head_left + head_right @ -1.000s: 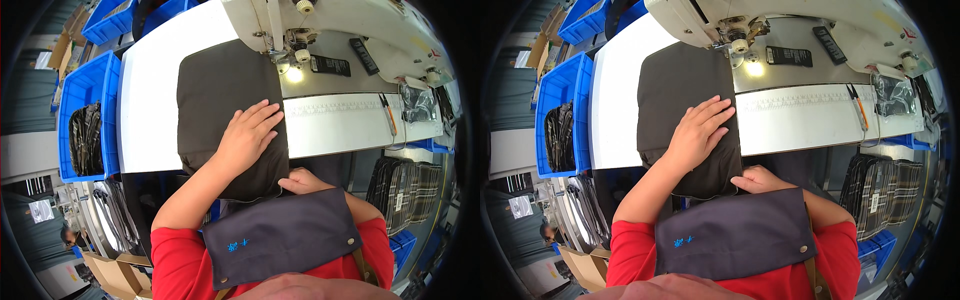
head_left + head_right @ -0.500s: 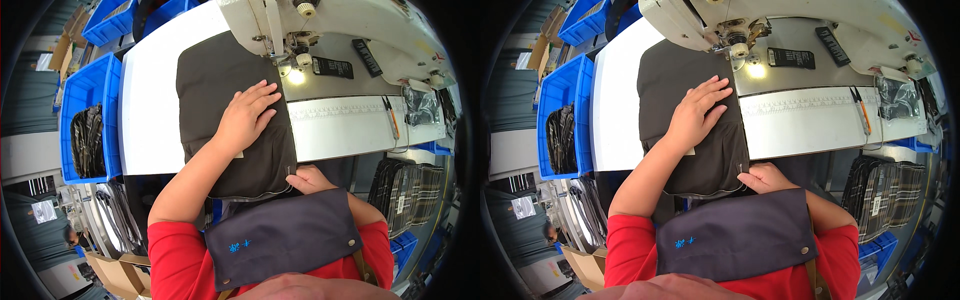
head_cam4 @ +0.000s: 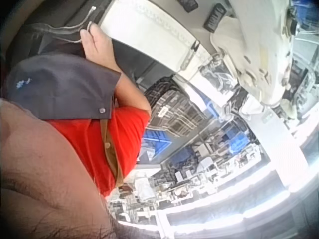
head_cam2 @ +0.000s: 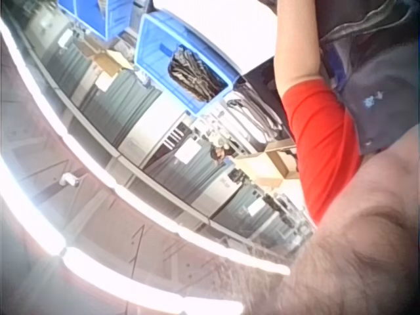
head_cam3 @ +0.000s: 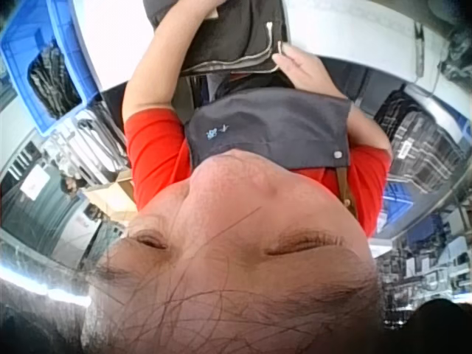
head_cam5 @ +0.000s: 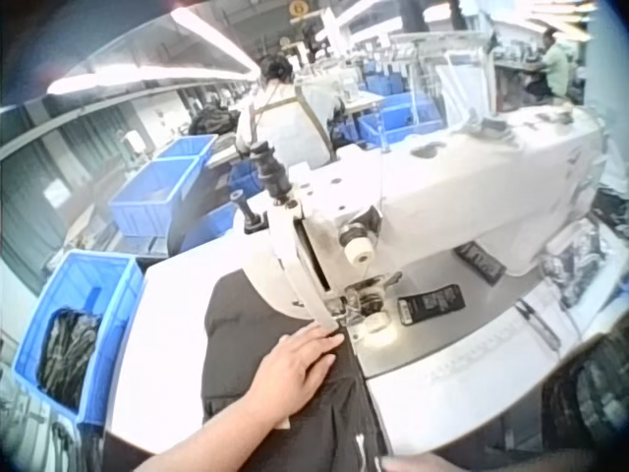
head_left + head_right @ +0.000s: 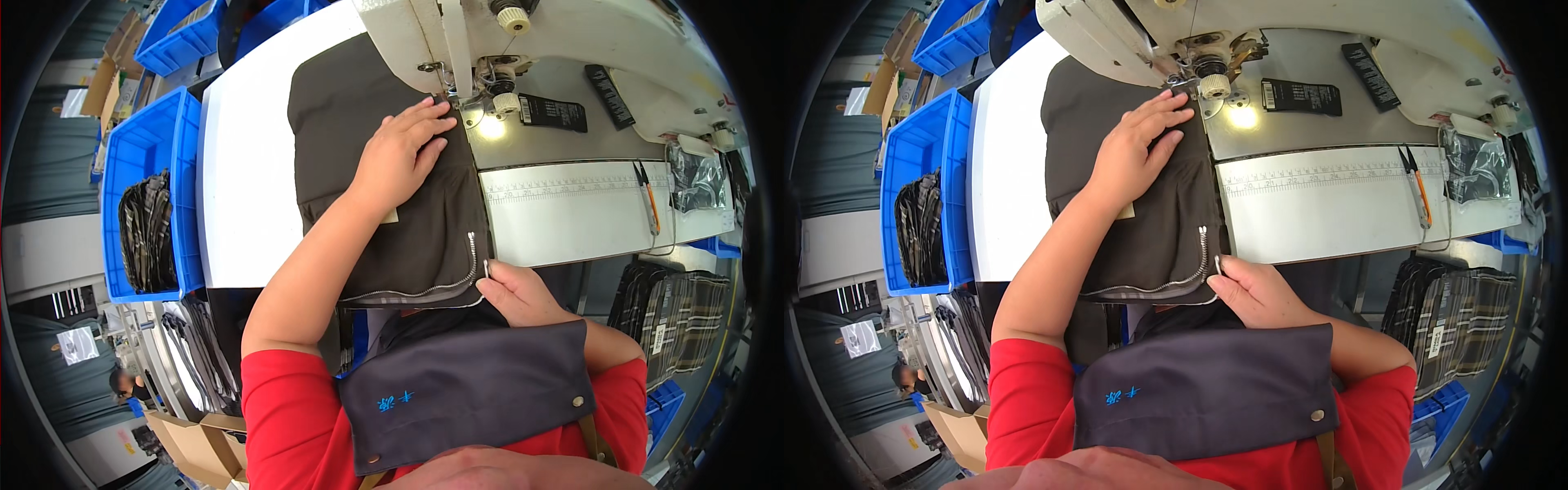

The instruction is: The person operates an industrial sewing machine to stitch plaid and dark-colored fabric bags. They guide the material under the needle, attach zipper components, and trim excess threads. Finished items are placed into blue bins, and new pieces are retrieved from a stack to continue the assembly process.

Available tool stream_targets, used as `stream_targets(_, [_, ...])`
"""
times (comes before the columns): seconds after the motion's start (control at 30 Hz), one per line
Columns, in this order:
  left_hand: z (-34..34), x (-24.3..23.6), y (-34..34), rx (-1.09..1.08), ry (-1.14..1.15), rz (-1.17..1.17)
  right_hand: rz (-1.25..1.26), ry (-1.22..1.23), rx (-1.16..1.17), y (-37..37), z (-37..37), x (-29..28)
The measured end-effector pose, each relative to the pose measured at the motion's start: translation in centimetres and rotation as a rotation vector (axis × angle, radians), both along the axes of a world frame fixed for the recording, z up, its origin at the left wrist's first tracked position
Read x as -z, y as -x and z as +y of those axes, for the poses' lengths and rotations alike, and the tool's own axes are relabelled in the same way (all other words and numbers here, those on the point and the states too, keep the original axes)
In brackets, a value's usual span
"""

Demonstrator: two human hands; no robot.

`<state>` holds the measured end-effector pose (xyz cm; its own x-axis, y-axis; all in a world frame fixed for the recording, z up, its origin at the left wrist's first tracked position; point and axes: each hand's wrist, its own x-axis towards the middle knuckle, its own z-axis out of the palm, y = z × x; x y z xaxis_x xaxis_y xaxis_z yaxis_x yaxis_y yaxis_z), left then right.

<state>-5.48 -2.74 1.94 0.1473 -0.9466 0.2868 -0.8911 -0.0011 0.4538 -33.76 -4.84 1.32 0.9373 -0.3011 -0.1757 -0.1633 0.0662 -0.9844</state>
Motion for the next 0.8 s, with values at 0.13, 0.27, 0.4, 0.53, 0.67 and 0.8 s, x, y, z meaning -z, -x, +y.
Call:
stream_targets(0.13, [-1.0, 0.0, -1.0, -0.012, 0.039, -0.036, -0.035, 0.256, -0.102, -0.2, -1.8, -2.0])
stream_targets(0.27, [-1.4, -0.1, -1.6, 0.01, 0.124, -0.128, -0.042, 0.943, -0.18, -1.3, -4.5, -4.2])
stream_targets(0.4, [-1.8, -0.1, -1.8, 0.091, 0.199, -0.203, -0.126, 1.379, -0.125, -4.1, -7.7, -3.6])
stream_targets(0.53, [-2.0, 0.1, -2.3, 0.119, 0.224, -0.196, -0.359, 1.555, -0.176, -6.6, -10.6, -3.5])
stream_targets(0.67, [-2.2, 0.1, -2.6, 0.115, 0.237, -0.216, -0.314, 1.439, -0.261, -7.3, -11.2, -2.1])
stream_targets(0.8, [-3.1, 0.3, -3.2, 0.095, 0.227, -0.196, -0.28, 1.455, -0.213, -7.8, -11.4, -1.7])
